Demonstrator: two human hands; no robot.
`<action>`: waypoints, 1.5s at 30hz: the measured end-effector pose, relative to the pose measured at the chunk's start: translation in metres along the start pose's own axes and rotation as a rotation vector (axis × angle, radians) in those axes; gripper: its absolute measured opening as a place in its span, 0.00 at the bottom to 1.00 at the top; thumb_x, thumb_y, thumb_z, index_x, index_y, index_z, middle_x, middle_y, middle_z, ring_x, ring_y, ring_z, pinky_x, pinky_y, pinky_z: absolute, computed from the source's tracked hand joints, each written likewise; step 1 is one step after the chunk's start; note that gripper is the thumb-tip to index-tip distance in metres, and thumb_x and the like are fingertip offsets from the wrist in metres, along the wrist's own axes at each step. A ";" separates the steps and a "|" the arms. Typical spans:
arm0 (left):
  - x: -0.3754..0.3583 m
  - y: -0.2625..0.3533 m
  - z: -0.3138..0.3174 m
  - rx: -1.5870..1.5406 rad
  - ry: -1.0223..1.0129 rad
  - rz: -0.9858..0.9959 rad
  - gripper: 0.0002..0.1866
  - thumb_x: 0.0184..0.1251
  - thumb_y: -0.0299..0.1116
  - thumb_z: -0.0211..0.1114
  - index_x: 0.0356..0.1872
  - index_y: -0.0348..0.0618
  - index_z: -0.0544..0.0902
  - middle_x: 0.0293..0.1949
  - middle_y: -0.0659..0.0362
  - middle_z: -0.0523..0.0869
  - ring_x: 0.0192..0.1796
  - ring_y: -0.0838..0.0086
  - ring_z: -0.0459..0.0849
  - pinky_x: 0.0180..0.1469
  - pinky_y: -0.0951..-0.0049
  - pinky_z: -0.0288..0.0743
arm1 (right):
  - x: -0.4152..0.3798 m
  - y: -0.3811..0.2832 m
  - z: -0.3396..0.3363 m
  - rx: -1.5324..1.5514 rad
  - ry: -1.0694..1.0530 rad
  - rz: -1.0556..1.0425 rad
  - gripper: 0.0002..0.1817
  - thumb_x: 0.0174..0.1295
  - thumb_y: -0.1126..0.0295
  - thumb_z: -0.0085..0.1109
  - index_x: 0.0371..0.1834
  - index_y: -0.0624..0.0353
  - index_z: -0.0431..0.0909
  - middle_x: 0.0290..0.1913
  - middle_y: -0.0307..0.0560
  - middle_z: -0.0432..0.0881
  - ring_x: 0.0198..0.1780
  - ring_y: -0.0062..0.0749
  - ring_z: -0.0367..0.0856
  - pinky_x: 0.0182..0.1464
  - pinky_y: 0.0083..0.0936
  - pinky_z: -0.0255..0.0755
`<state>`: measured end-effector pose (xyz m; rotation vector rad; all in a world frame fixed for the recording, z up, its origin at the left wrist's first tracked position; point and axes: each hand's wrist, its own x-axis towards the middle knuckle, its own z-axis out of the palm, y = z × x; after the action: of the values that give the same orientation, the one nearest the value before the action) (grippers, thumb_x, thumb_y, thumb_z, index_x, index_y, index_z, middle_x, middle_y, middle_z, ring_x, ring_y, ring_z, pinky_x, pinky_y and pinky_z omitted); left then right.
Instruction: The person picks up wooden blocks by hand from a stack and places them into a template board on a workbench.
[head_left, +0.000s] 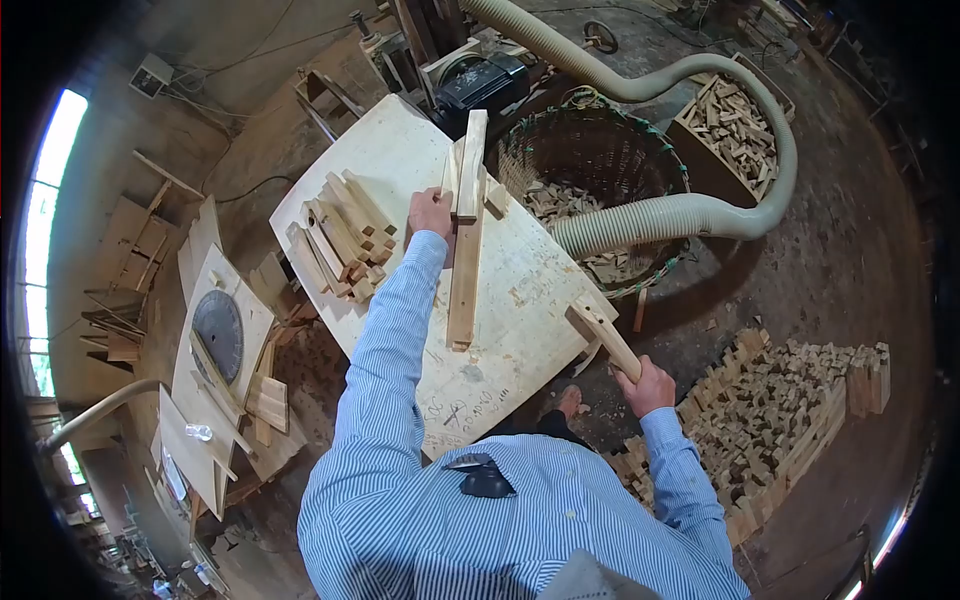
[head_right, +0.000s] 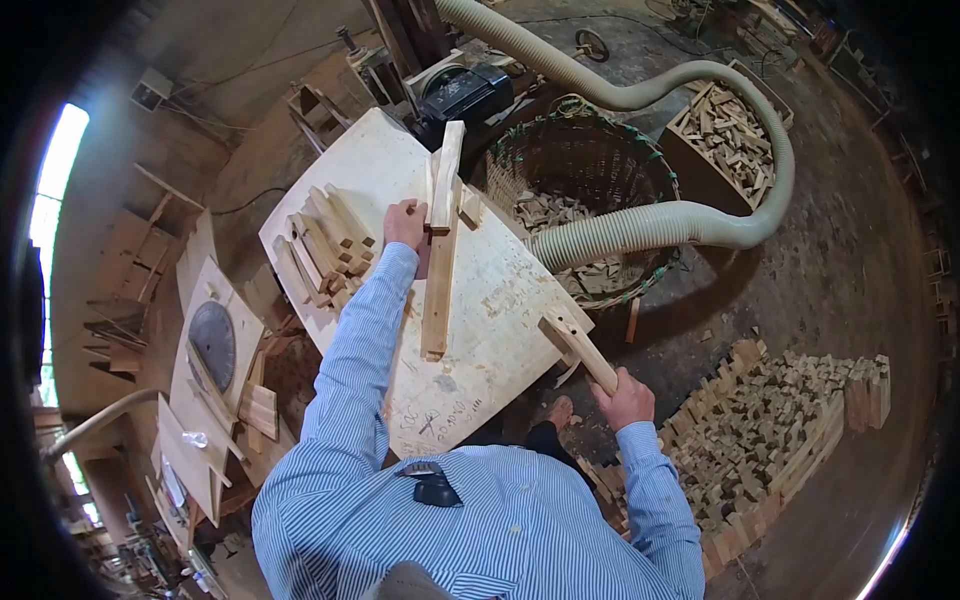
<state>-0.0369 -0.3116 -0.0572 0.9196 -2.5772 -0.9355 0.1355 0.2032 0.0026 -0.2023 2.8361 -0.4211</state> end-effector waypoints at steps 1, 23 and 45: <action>0.005 0.002 0.003 -0.002 -0.003 0.000 0.19 0.70 0.45 0.73 0.55 0.44 0.91 0.49 0.48 0.85 0.55 0.55 0.85 0.64 0.58 0.77 | 0.001 0.000 0.000 -0.002 0.000 0.002 0.26 0.64 0.44 0.72 0.39 0.59 0.79 0.36 0.63 0.90 0.40 0.61 0.90 0.45 0.53 0.83; 0.031 0.023 0.017 -0.061 0.076 -0.027 0.19 0.69 0.43 0.74 0.54 0.43 0.93 0.49 0.47 0.94 0.54 0.55 0.91 0.63 0.58 0.81 | 0.007 0.012 0.026 0.046 -0.012 -0.021 0.25 0.64 0.47 0.73 0.41 0.60 0.80 0.36 0.64 0.89 0.39 0.63 0.90 0.45 0.53 0.82; 0.031 0.029 0.021 -0.031 0.195 0.000 0.18 0.70 0.47 0.72 0.52 0.50 0.94 0.54 0.50 0.93 0.59 0.55 0.90 0.67 0.58 0.80 | 0.016 0.027 0.067 0.079 0.064 -0.073 0.26 0.66 0.45 0.71 0.40 0.60 0.79 0.36 0.63 0.89 0.40 0.62 0.90 0.46 0.53 0.82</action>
<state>-0.0832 -0.3039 -0.0542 0.9524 -2.3931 -0.8385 0.1363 0.2087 -0.0711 -0.2823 2.8746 -0.5642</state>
